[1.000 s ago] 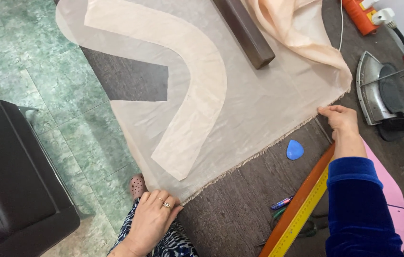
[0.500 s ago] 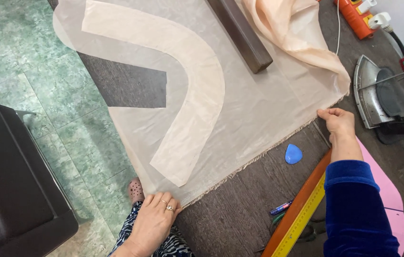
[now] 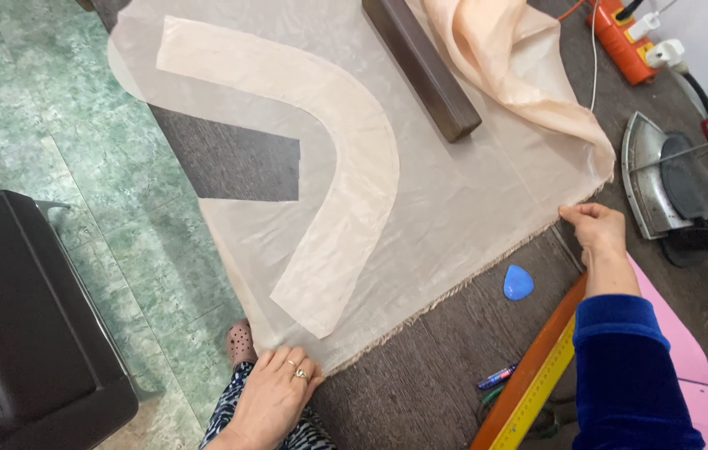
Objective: The person smooths a large piece of peach-colored fabric on a table, aligns a curved paper pattern on top, and uses a wooden rolling pin to press the pattern into place. The person repeatedly adjusts the fabric and pattern to ensure proper alignment.
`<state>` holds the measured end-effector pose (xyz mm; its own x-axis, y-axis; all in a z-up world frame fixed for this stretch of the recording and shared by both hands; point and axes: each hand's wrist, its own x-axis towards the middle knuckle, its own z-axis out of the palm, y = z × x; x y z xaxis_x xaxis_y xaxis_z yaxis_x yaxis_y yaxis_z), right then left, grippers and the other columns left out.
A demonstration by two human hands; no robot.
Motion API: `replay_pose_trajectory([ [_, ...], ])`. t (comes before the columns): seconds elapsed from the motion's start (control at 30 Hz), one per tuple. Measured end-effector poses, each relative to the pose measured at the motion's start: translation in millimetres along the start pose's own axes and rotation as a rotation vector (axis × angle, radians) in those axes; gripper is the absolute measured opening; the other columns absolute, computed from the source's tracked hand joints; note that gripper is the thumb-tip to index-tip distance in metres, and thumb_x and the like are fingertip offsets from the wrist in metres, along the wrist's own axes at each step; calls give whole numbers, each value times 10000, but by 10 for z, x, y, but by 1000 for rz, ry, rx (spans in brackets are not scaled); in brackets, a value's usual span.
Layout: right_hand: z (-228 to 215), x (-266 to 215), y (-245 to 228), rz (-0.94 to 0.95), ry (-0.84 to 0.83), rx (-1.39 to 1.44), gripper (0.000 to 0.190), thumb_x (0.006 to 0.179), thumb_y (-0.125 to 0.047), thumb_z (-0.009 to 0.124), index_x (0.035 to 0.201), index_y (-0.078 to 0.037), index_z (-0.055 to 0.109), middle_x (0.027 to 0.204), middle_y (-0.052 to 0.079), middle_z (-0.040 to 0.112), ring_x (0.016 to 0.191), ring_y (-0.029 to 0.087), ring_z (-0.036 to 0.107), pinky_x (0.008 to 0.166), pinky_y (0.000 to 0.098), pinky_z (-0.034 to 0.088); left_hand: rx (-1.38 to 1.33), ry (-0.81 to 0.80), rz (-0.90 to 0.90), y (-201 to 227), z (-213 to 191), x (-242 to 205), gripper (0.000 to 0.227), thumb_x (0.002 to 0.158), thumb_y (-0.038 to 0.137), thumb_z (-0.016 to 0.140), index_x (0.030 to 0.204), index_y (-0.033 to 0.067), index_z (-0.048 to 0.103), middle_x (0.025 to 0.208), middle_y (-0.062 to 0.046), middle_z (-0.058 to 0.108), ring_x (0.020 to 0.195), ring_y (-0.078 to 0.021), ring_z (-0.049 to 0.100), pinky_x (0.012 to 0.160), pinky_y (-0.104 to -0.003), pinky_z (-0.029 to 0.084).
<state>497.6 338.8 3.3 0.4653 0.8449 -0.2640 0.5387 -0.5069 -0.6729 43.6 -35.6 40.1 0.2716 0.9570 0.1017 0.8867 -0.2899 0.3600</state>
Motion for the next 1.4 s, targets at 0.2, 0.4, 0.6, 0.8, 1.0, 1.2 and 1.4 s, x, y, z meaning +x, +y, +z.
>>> replay_pose_trajectory([
  [0.2, -22, 22, 1, -10, -22, 9, 277, 744, -267, 840, 831, -149, 605, 795, 30, 614, 737, 152, 541, 639, 299, 453, -91, -92, 34, -109, 134, -70, 352, 871, 445, 720, 874, 116, 595, 850, -66, 529, 798, -286, 520, 684, -390, 357],
  [0.4, -13, 179, 176, -120, 13, 9, 248, 849, -300, 701, 851, -59, 641, 742, 96, 630, 544, 182, 510, 554, 301, 383, -247, -56, 31, -208, 196, -114, 367, 1006, 504, 509, 963, 154, 610, 825, -44, 492, 722, -264, 527, 653, -387, 373],
  [0.6, -65, 54, 98, -65, -73, 47, 216, 919, -296, 682, 873, -90, 639, 786, 51, 623, 599, 150, 530, 629, 294, 407, -247, 134, 106, -323, -77, -5, 288, 974, 391, 619, 924, 109, 653, 819, -47, 599, 771, -226, 578, 654, -360, 403],
  [0.8, 38, 472, 637, -75, -12, 228, 212, 969, -266, 608, 1109, -108, 604, 852, 75, 660, 644, 174, 632, 547, 245, 453, -224, 22, 49, -716, -470, 81, 119, 910, 284, 601, 927, 182, 662, 898, 2, 613, 819, -193, 586, 684, -365, 380],
  [1.0, -12, 49, 492, -238, 129, 263, 146, 975, -95, 524, 1002, -108, 667, 865, 52, 661, 613, 91, 555, 568, 200, 463, -269, 130, 219, -708, -117, -38, 260, 954, 247, 518, 1142, 112, 637, 1131, -63, 640, 995, -259, 599, 786, -402, 426],
  [1.2, -235, -807, -131, -880, 132, -363, 350, 964, -22, 432, 1244, -48, 640, 1271, 142, 629, 1139, 320, 565, 978, 395, 397, 124, 64, 590, -309, -131, -6, 545, 1050, 449, 302, 1501, 142, 316, 1579, -22, 286, 1464, -231, 243, 1175, -416, 217],
  [1.4, -176, -1163, -154, -948, -11, -493, 387, 951, -14, 499, 1312, -90, 618, 1348, 93, 595, 1261, 359, 514, 1059, 451, 398, 38, -22, 603, -295, -80, -142, 473, 1049, 232, 301, 1473, 24, 329, 1527, -153, 340, 1439, -312, 270, 1180, -478, 192],
])
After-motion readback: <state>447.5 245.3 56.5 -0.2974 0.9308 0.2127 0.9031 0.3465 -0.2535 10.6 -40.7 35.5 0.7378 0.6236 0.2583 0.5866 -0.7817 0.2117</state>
